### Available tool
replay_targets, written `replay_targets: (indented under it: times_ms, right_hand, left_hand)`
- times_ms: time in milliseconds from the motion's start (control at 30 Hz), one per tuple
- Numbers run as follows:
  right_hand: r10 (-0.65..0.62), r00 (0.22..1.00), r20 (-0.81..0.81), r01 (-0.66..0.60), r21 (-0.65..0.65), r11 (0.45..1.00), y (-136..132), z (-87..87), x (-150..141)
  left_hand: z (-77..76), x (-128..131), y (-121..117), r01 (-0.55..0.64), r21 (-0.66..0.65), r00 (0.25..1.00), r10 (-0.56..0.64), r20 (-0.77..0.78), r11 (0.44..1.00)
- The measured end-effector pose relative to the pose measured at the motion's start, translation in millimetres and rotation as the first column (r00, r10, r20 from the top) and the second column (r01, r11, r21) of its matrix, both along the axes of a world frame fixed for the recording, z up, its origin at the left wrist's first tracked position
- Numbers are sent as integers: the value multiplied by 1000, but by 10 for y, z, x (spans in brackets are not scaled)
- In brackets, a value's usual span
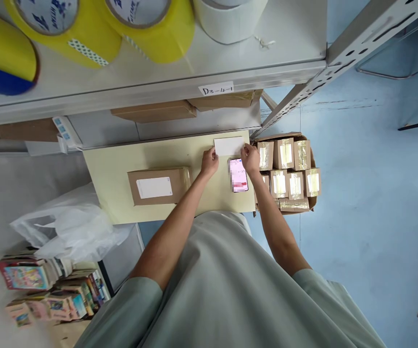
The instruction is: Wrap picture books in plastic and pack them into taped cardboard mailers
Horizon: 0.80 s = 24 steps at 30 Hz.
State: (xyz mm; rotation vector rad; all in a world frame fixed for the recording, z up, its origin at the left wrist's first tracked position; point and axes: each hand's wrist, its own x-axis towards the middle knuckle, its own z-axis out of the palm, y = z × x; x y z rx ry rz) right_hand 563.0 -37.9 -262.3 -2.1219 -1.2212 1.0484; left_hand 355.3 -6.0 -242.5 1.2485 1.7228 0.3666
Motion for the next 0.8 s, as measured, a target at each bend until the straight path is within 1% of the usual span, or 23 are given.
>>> replay_targets:
  times_ms: [133,233,300,400,500,567,667,800]
  right_hand:
    - [34,999,20,-33,-26,999,-7,17,5]
    - [30,1000,3,-31,15,999,-20,12,10]
    - [24,1000,-1,-24,37,999,-22,12,6]
    - [29,999,17,-30,26,999,-12,30,-7]
    - [43,999,22,-43,-4,999,-6,81,-15]
    - [67,997,28,-67,-15,998,-26,138,-21]
    - [149,988,46,-151,39,988,-92,252,-62]
    - [277,958,77,-286,161,945,-165,398,-229]
  left_hand:
    - [3,62,-38,20,19,999,-19,-49,1000]
    - [10,115,-75,15,25,998,-13,-69,1000]
    - [26,150,-97,-9,37,998,11,-68,999]
    - [79,187,-110,-81,49,994,84,-75,996]
    - [163,195,-88,-151,96,979,162,-124,984]
    - [229,190,-63,-159,126,973,177,-150,979]
    - [340,195,-29,-133,134,981,149,-121,982]
    - [533,294,-24,-72,147,997,76,-21,987]
